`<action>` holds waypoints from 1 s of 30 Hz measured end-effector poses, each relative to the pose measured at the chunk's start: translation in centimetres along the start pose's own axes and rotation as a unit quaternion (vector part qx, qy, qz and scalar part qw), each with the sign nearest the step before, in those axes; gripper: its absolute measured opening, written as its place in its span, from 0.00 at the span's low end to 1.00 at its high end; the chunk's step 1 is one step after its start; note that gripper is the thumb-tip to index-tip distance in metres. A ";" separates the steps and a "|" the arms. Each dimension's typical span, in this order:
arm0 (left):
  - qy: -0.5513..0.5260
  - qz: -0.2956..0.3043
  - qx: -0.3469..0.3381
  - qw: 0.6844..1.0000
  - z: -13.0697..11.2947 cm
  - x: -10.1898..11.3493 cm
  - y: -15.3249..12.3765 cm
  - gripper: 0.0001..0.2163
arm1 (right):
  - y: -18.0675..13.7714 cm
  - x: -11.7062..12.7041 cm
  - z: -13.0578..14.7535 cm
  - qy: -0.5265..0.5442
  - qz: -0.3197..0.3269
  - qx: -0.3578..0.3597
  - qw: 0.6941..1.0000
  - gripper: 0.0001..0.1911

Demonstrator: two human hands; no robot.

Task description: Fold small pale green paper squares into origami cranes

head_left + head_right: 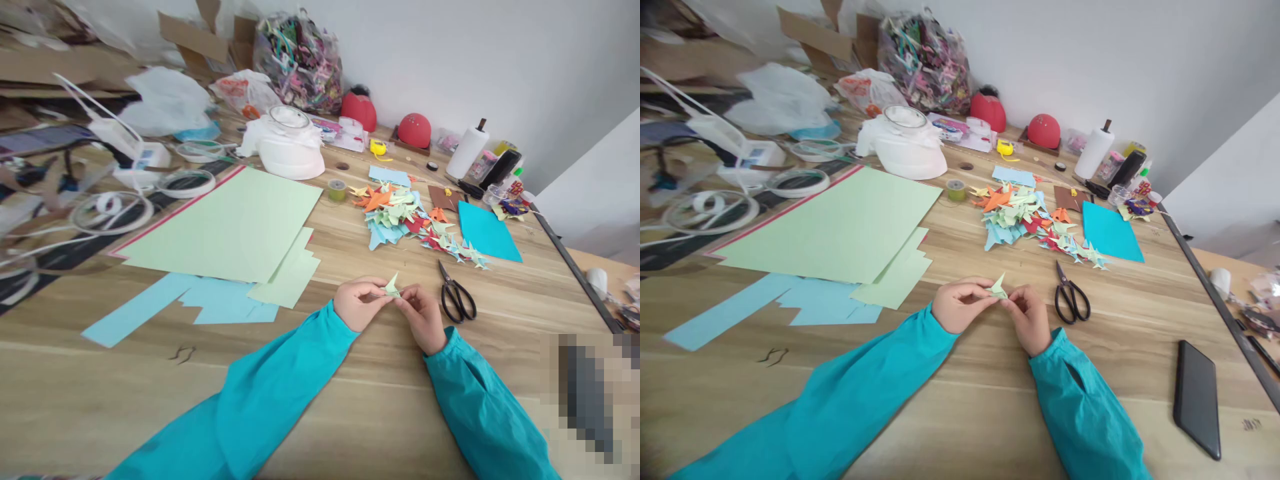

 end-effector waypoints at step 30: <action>-0.084 0.004 0.103 0.991 0.0 -0.2 0.1 0.06 | -0.2 0.1 0.7 0.121 -0.010 -0.052 0.991 0.10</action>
Point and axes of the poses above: each hand's wrist, its own y-axis towards the middle knuckle, its own x-axis out of the back of the hand, z = x × y, the point moved 2 cm from there along y, towards the middle knuckle, and after that the axes turned 1 degree about -z, right-handed, at the moved point
